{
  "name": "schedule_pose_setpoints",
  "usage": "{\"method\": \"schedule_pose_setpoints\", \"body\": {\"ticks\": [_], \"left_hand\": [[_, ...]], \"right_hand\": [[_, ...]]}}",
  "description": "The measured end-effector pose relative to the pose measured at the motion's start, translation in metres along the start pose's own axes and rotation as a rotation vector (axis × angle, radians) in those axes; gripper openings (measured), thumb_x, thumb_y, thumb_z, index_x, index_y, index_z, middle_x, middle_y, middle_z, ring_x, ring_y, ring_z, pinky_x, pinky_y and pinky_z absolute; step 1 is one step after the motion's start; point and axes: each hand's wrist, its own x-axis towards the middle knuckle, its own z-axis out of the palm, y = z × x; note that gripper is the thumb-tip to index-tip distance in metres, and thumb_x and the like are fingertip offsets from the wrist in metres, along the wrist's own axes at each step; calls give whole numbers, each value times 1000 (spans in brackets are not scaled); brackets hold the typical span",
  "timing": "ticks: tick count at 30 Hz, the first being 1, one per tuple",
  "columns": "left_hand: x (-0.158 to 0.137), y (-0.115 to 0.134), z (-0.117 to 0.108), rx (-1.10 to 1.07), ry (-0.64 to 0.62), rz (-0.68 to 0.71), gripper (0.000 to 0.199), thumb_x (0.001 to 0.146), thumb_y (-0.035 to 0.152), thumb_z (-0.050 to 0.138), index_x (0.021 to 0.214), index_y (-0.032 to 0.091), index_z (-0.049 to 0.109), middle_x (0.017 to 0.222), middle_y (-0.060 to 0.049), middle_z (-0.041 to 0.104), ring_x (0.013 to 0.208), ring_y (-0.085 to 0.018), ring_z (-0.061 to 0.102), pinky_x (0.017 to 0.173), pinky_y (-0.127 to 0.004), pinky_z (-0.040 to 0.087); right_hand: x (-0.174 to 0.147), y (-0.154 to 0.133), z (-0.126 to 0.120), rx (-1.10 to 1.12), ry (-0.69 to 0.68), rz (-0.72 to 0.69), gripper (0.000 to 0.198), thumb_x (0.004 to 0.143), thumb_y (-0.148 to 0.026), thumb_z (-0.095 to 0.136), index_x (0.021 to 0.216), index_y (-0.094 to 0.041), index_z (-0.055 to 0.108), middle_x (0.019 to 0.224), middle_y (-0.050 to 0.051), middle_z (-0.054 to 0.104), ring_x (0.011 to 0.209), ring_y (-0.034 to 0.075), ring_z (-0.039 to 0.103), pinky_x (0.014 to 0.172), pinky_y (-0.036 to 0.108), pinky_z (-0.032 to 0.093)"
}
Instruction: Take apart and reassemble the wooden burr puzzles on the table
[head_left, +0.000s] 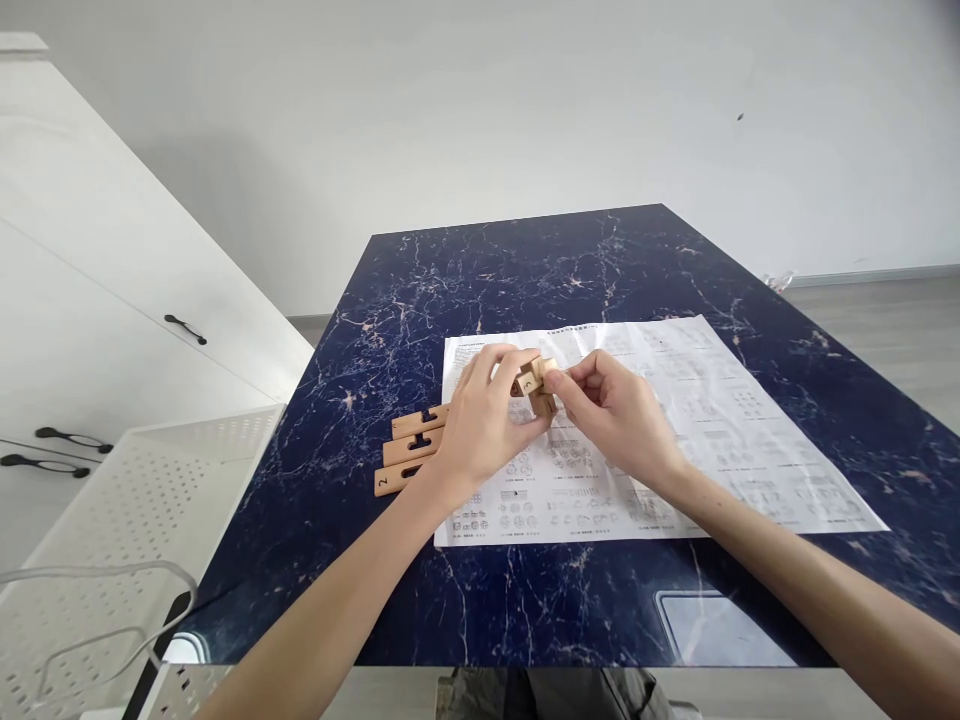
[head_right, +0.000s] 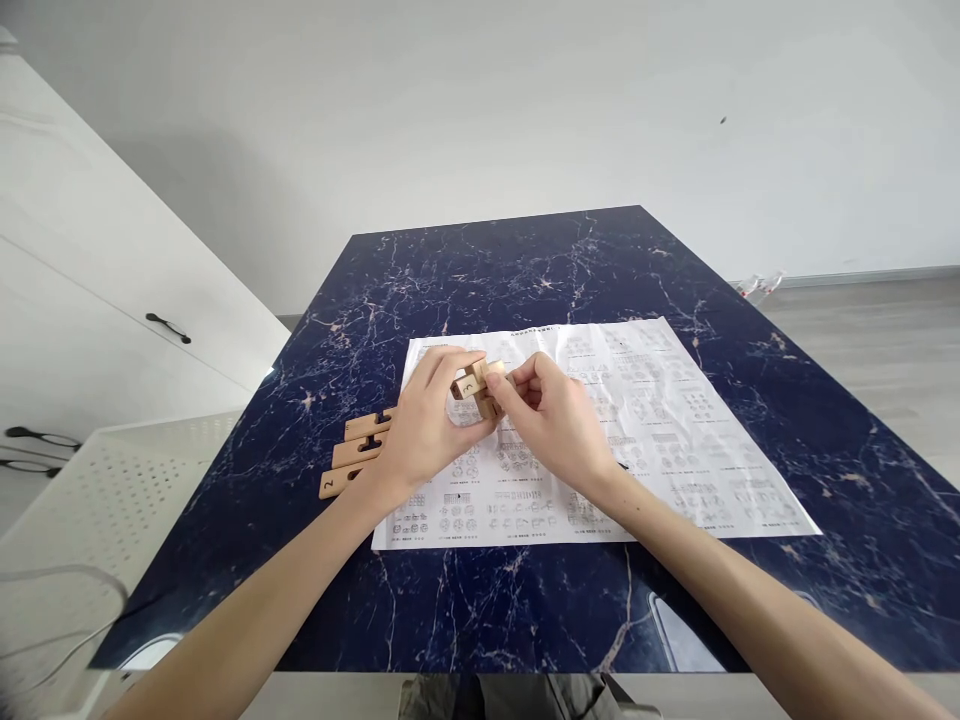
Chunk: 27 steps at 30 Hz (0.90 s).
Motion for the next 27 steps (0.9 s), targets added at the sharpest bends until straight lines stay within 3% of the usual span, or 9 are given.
{"method": "schedule_pose_setpoints", "body": {"ticks": [5,8,15,19,27], "left_hand": [[-1,-1,2,3,-71,-38,59,81,18,81,132,28,52,125,-6,72,115,-32,70,99,-50,57],[-3,-2,4,38,-43,-39,59,82,19,81,132,27,52,124,-6,73,113,-31,71,98,-50,57],[-5,0,6,106,41,-2,60,82,21,81,135,27,51,124,-6,74,113,-31,70,101,-49,53],[-6,1,7,119,72,33,62,82,20,81,135,27,51,124,-7,74,115,-31,70,102,-48,52],[-5,4,5,93,70,56,62,81,22,84,133,26,51,122,-7,75,113,-30,72,104,-48,52]], "right_hand": [[6,2,-6,-75,-106,30,42,100,-62,58,85,-23,54,68,2,66,57,15,55,53,32,41],[7,1,-7,-134,-148,23,37,100,-58,59,88,-23,58,74,3,67,60,16,56,55,33,41],[6,5,-3,-156,-194,-14,38,92,-51,69,72,-24,50,67,-1,51,57,14,42,50,31,34],[5,6,-1,-95,-154,11,35,91,-48,69,72,-24,53,63,-2,47,56,14,40,50,31,31],[1,3,5,-110,-51,-46,42,86,-35,69,64,-25,35,60,-4,35,56,13,31,52,31,25]]}}
